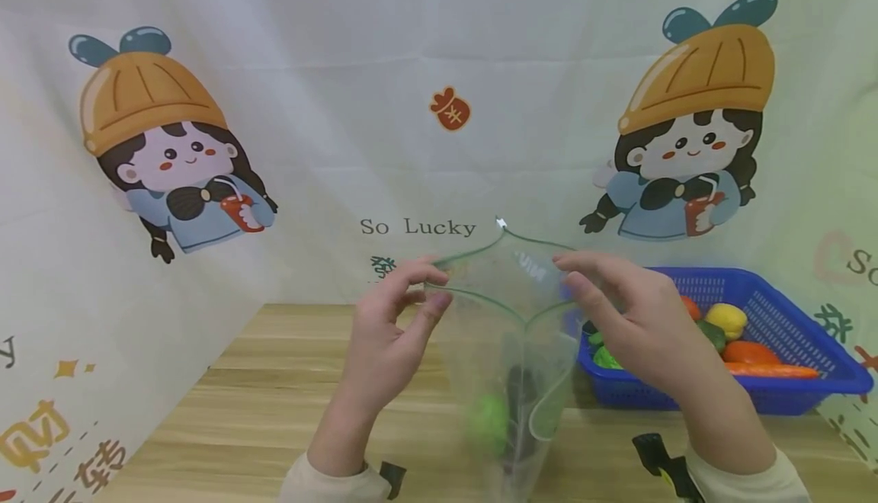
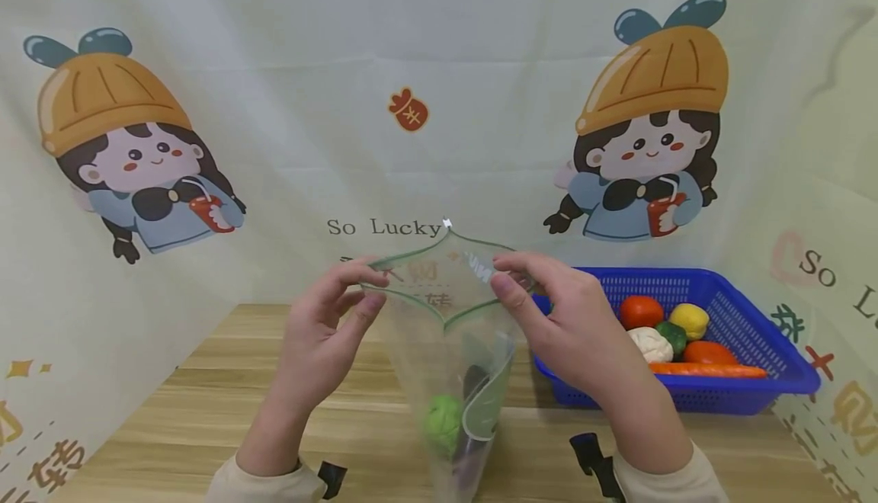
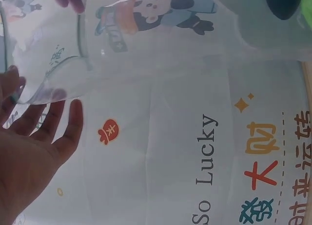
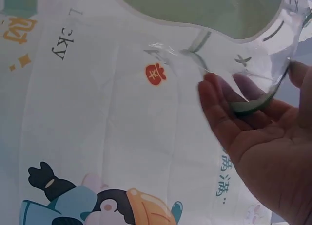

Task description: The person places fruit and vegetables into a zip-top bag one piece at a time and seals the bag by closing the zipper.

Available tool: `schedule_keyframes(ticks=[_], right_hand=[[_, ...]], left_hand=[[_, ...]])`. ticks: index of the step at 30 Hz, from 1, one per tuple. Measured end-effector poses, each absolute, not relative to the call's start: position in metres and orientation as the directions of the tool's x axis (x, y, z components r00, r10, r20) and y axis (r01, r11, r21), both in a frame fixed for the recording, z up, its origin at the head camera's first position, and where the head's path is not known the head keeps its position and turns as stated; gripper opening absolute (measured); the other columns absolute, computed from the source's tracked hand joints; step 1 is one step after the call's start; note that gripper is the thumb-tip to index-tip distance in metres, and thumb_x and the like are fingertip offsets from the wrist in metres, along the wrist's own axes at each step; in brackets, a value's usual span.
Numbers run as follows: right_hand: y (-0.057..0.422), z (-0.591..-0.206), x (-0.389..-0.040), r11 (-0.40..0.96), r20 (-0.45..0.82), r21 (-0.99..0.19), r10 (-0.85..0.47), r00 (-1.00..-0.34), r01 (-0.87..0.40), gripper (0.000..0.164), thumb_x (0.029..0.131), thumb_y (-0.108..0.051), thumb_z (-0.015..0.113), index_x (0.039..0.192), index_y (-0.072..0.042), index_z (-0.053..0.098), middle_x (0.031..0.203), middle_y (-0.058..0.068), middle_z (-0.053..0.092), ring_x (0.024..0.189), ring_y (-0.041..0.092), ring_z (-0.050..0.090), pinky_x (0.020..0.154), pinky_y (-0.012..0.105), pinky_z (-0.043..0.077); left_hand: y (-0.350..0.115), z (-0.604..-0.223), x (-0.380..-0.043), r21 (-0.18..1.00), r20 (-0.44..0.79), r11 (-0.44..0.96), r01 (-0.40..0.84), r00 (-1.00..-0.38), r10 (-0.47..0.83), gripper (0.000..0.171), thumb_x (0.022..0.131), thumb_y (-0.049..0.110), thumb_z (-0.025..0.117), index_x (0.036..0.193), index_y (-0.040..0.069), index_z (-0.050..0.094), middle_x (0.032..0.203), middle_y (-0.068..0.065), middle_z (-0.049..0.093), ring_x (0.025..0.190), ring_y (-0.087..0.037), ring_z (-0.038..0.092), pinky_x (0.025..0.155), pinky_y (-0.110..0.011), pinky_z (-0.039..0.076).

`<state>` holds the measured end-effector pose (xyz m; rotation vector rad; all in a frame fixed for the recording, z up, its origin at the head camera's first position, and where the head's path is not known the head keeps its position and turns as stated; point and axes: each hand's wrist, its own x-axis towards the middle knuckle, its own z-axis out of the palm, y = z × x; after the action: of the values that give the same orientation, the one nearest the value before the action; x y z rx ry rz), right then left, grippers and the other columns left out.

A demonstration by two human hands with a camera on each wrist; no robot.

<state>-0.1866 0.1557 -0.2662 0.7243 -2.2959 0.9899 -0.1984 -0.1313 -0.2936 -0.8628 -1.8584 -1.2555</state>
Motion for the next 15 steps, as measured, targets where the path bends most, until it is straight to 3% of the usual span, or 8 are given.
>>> schedule_keyframes(ticks=[2, 4, 8, 12, 15], right_hand=[[0.1555, -0.2659, -0.1883, 0.590, 0.615, -0.483, -0.298, -0.730, -0.647, 0.035, 0.114, -0.033, 0.051, 0.140, -0.018, 0.068, 0.143, 0.008, 0.070, 0.128, 0.036, 0.069, 0.103, 0.061, 0.059], [0.1554, -0.2663, -0.1900, 0.591, 0.608, -0.469, -0.324, -0.725, -0.657, 0.036, 0.114, -0.033, 0.050, 0.139, -0.015, 0.069, 0.144, 0.008, 0.070, 0.131, 0.037, 0.067, 0.104, 0.066, 0.056], [0.1563, -0.2669, -0.1908, 0.587, 0.602, -0.443, -0.365, -0.710, -0.677, 0.033, 0.114, -0.030, 0.051, 0.136, -0.015, 0.070, 0.141, 0.007, 0.070, 0.129, 0.033, 0.067, 0.103, 0.064, 0.057], [0.1578, -0.2665, -0.1923, 0.613, 0.509, -0.430, -0.441, -0.739, -0.663, 0.029, 0.113, -0.034, 0.052, 0.130, -0.019, 0.072, 0.126, -0.001, 0.074, 0.118, 0.021, 0.069, 0.099, 0.054, 0.061], [0.1597, -0.2659, -0.1938, 0.641, 0.435, -0.426, -0.474, -0.765, -0.639, 0.027, 0.112, -0.038, 0.055, 0.125, -0.023, 0.073, 0.116, -0.008, 0.074, 0.109, 0.013, 0.068, 0.093, 0.044, 0.061]], left_hand=[[-0.1318, -0.2932, -0.1985, 0.485, 0.820, 0.311, 0.817, -0.548, 0.162, 0.017, 0.097, -0.003, 0.072, 0.113, 0.002, 0.069, 0.129, -0.018, 0.073, 0.135, -0.029, 0.064, 0.094, -0.034, 0.065], [-0.1321, -0.2929, -0.1984, 0.505, 0.796, 0.320, 0.801, -0.576, 0.185, 0.017, 0.099, -0.001, 0.072, 0.115, 0.003, 0.069, 0.132, -0.017, 0.072, 0.138, -0.031, 0.063, 0.095, -0.037, 0.065], [-0.1326, -0.2934, -0.1987, 0.522, 0.763, 0.340, 0.782, -0.606, 0.224, 0.015, 0.100, 0.004, 0.071, 0.115, 0.006, 0.070, 0.129, -0.011, 0.074, 0.128, -0.028, 0.067, 0.095, -0.038, 0.065], [-0.1325, -0.2956, -0.2006, 0.501, 0.741, 0.362, 0.786, -0.606, 0.290, 0.011, 0.101, 0.008, 0.072, 0.112, 0.009, 0.071, 0.117, -0.007, 0.076, 0.104, -0.022, 0.073, 0.092, -0.036, 0.066], [-0.1318, -0.2973, -0.2021, 0.493, 0.741, 0.354, 0.795, -0.597, 0.309, 0.013, 0.101, 0.008, 0.072, 0.114, 0.008, 0.071, 0.115, -0.007, 0.077, 0.102, -0.021, 0.074, 0.092, -0.035, 0.066]])
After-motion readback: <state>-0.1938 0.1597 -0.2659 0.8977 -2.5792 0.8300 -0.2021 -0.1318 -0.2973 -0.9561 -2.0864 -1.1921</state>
